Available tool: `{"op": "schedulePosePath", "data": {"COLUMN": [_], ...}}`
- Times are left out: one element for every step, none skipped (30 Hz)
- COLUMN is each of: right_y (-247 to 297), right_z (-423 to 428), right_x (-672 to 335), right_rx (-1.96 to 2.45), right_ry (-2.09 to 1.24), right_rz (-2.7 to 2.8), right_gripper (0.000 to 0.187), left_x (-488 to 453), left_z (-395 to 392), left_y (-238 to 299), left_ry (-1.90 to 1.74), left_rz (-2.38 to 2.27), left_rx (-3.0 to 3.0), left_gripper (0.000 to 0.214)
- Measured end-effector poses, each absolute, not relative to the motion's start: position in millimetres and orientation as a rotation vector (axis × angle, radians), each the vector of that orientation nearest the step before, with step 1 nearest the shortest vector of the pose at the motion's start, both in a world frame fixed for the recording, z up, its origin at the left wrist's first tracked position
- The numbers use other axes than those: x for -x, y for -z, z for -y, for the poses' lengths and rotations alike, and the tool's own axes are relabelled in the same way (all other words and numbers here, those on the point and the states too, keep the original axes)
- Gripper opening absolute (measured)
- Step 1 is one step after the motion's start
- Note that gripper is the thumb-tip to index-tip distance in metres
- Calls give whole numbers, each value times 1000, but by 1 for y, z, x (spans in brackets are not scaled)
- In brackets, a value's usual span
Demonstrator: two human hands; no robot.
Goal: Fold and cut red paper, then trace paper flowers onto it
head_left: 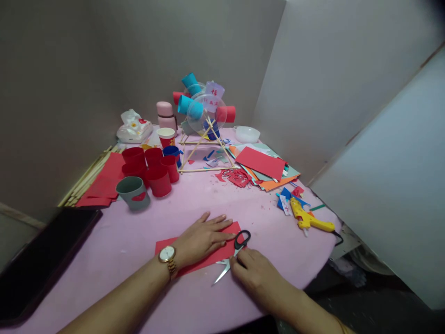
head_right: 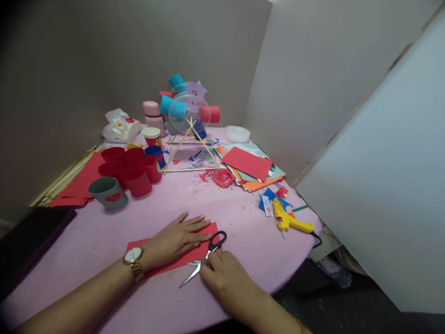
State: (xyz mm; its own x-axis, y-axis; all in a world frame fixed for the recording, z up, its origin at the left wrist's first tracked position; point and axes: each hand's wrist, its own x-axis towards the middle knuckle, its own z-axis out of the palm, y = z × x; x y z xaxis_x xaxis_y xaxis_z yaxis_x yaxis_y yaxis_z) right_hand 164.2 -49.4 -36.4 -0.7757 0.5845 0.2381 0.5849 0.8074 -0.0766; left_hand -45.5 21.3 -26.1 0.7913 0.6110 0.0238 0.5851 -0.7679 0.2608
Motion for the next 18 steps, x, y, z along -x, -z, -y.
{"op": "schedulePosePath", "data": {"right_y": [36,36,36,36,36,36,36,37,37,37,38,38,39,39,40,40,41,41], "right_z": [49,50,50,51,52,52,53,53,53,53,53,52,52,52,52,53,54,54], "right_x": [-163,-161,-161,-161,-161,-162,-162,-162,-161,-160,-159,-157,-155,-154,-153,-153,-153,-154], "right_rx": [906,905,904,903,904,906,906,903,896,883,871,864,865,868,872,877,878,879], "right_ry": [-2,-2,1,3,6,9,9,3,5,11,20,27,32,34,29,15,2,-9], "right_rz": [2742,2738,2736,2736,2739,2742,2741,2738,2727,2716,2707,2699,2697,2698,2699,2704,2707,2713], "right_gripper": [22,22,22,23,25,26,27,27,26,25,24,23,23,23,23,23,23,23], "left_x": [45,45,45,45,45,45,45,45,45,45,45,44,44,43,43,43,43,43], "left_z": [-21,-22,-22,-22,-21,-21,-21,-21,-21,-21,-21,-20,-20,-20,-19,-19,-18,-18], "left_y": [26,26,26,26,26,26,26,26,26,26,26,26,25,25,24,23,22,21], "left_ry": [-159,-161,-163,-164,-166,-167,-169,-171,-174,-176,-177,-177,-175,-173,-171,-170,-169,-168], "left_rz": [-928,-925,-922,-919,-918,-916,-916,-916,-916,-917,-918,-919,-921,-923,-925,-926,-925,-925], "left_rx": [-2745,-2748,-2751,-2754,-2756,-2758,-2758,-2759,-2758,-2758,-2757,-2756,-2755,-2753,-2751,-2749,-2748,-2746], "left_gripper": [35,34,34,34,34,34,34,34,34,34,34,34,34,34,34,34,34,34]}}
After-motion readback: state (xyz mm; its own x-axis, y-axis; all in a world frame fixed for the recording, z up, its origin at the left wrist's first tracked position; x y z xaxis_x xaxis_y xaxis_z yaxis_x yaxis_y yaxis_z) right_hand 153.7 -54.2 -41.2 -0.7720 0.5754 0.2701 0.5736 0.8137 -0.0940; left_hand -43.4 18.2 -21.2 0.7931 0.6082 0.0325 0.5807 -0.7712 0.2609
